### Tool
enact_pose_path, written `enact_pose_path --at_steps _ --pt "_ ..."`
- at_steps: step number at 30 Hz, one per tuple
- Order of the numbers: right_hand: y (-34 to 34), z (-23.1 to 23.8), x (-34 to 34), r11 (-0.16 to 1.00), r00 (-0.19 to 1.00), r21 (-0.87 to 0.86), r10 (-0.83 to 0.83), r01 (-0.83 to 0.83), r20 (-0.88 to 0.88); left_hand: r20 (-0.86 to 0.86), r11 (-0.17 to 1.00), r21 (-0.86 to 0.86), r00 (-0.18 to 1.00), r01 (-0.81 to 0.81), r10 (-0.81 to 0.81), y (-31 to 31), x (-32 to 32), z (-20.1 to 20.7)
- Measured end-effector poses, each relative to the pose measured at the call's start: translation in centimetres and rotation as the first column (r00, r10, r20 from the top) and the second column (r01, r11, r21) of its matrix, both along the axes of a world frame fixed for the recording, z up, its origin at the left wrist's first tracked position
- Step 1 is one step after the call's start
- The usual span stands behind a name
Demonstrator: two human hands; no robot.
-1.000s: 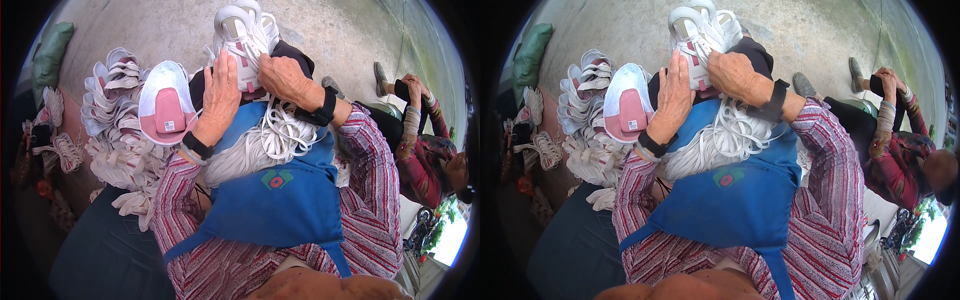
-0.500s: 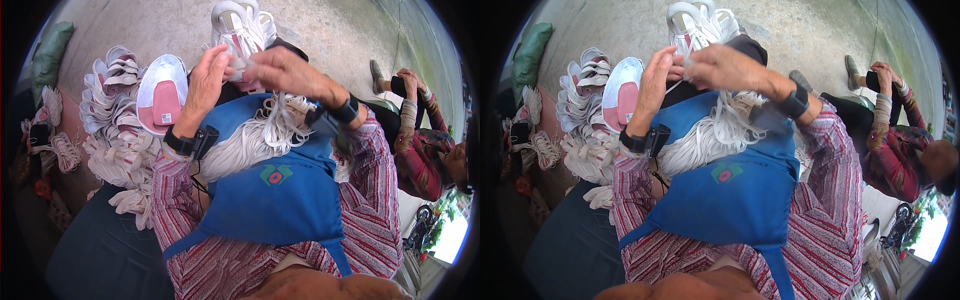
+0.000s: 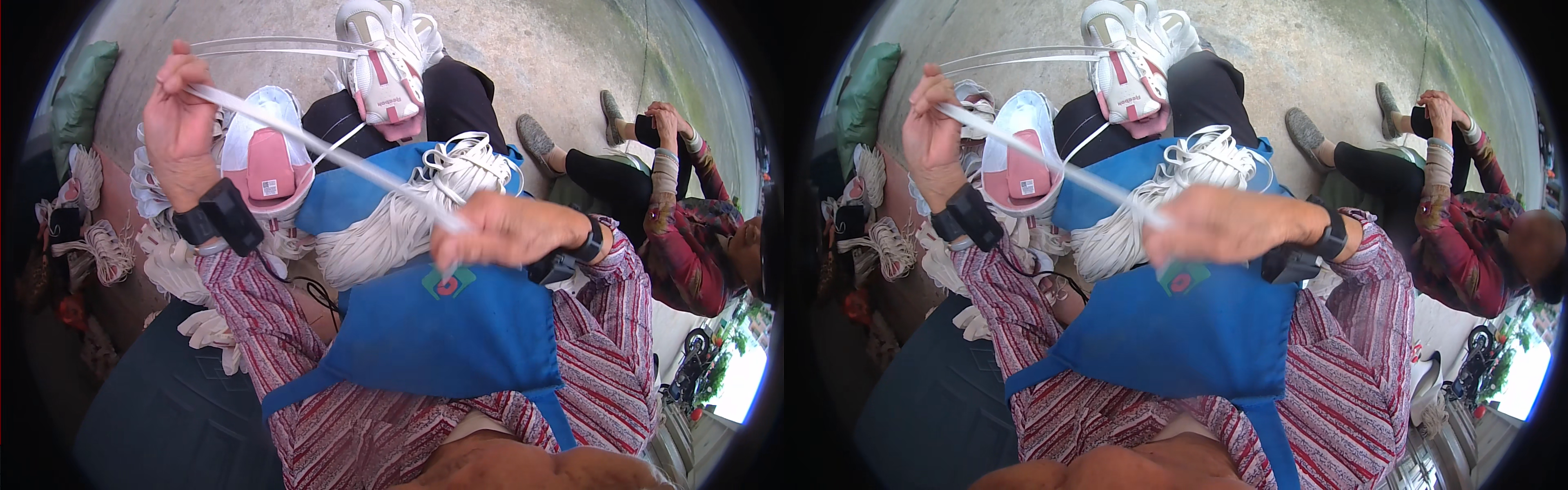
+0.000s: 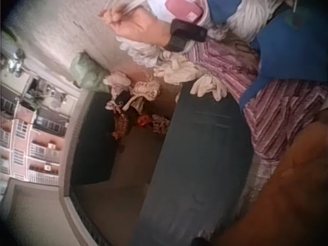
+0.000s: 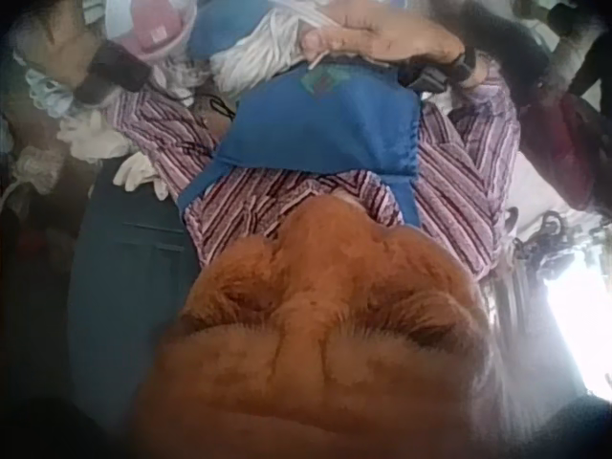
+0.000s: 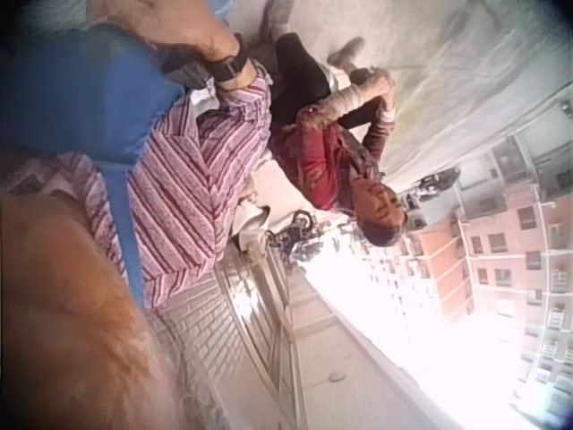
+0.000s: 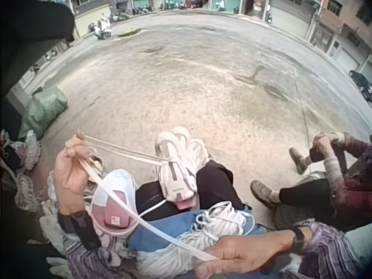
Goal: Lacing pairs of white and pink sneakers.
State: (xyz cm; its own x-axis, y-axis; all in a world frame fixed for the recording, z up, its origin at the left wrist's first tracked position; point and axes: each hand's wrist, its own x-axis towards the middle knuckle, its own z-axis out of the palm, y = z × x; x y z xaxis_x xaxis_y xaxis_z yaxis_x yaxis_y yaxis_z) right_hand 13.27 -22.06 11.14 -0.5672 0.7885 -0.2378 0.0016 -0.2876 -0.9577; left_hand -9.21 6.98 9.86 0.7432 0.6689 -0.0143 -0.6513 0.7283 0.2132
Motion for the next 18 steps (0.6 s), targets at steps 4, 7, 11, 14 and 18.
enact_pose_path --at_steps 4,7,11,14,18 --pt "0.1 -1.4 3.0 0.946 0.978 -0.250 -0.194 0.208 0.082 -0.016 0.988 -0.078 0.991 -0.135 0.134 2.3 -2.8 0.0" --pt "-0.2 -3.4 3.6 0.933 0.959 -0.226 -0.262 0.281 0.110 -0.025 0.991 -0.052 0.992 -0.126 0.125 2.7 -3.1 -0.7" --pt "0.1 -3.9 3.5 0.943 0.960 -0.197 -0.244 0.267 0.133 0.009 0.993 -0.085 0.996 -0.086 0.087 3.5 -4.8 -0.2" --pt "0.2 -5.1 3.6 0.966 0.965 -0.077 -0.240 0.249 0.102 -0.035 0.998 -0.014 0.997 -0.063 0.062 2.8 -4.3 -0.2" --pt "0.3 -4.3 3.6 0.922 0.938 -0.256 -0.327 0.291 -0.112 -0.053 0.990 -0.032 0.989 -0.140 0.138 3.3 -4.9 -0.3"
